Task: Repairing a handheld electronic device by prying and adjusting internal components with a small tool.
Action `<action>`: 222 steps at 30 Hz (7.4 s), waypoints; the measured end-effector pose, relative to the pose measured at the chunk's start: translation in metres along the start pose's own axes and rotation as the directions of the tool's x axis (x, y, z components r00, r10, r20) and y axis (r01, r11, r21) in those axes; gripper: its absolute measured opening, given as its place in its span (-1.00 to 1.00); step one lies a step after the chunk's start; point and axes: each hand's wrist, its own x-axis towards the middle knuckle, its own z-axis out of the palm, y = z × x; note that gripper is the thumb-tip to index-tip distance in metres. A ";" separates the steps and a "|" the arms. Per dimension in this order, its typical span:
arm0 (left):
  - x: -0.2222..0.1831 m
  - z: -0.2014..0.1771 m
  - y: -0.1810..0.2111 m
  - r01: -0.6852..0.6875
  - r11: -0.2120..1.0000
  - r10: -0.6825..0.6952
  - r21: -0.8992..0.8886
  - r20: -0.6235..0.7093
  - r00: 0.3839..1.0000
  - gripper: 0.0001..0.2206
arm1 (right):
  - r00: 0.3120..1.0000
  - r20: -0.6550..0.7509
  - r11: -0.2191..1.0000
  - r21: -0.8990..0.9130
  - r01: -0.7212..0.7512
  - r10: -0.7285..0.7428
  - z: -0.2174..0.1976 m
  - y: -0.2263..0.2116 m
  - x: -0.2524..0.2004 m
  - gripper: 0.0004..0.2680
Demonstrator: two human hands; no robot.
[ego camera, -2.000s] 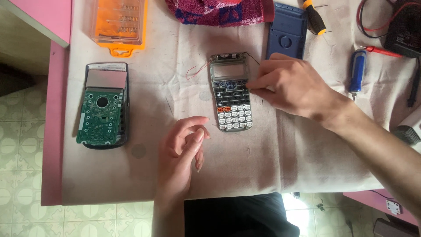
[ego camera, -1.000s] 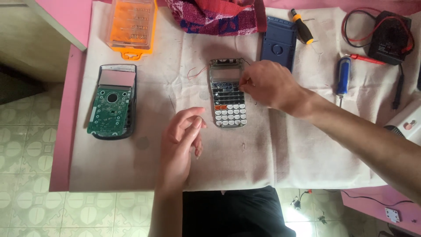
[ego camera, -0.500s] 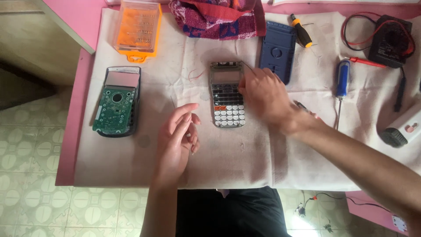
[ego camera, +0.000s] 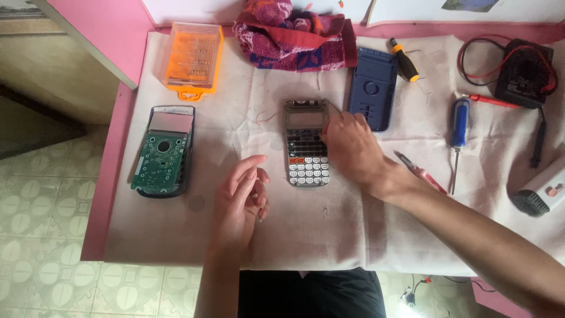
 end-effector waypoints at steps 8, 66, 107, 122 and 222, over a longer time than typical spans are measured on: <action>-0.001 0.000 0.002 0.001 1.000 -0.001 -0.004 0.012 1.000 -0.64 | 0.991 -0.079 0.979 -0.182 0.094 -0.109 0.009 0.003 -0.003 -0.81; -0.009 0.099 -0.009 -0.408 0.827 0.331 0.387 0.252 0.909 -0.74 | 0.762 0.642 -0.580 0.592 -0.559 -0.080 -0.093 -0.024 -0.117 -0.81; -0.036 0.102 -0.055 -0.080 0.937 0.118 -0.341 0.093 0.989 -0.85 | 0.902 0.345 0.075 0.924 -0.375 0.260 -0.133 -0.050 -0.198 -0.84; -0.035 0.096 -0.070 -0.088 0.967 0.088 -0.241 -0.012 0.996 -0.80 | 0.907 0.387 0.027 0.918 -0.397 0.165 -0.126 -0.042 -0.190 -0.82; -0.044 0.075 0.008 0.139 0.866 -0.191 0.481 0.061 0.980 -0.78 | 0.911 -0.246 0.819 0.405 0.406 -0.330 -0.114 0.015 -0.100 -0.89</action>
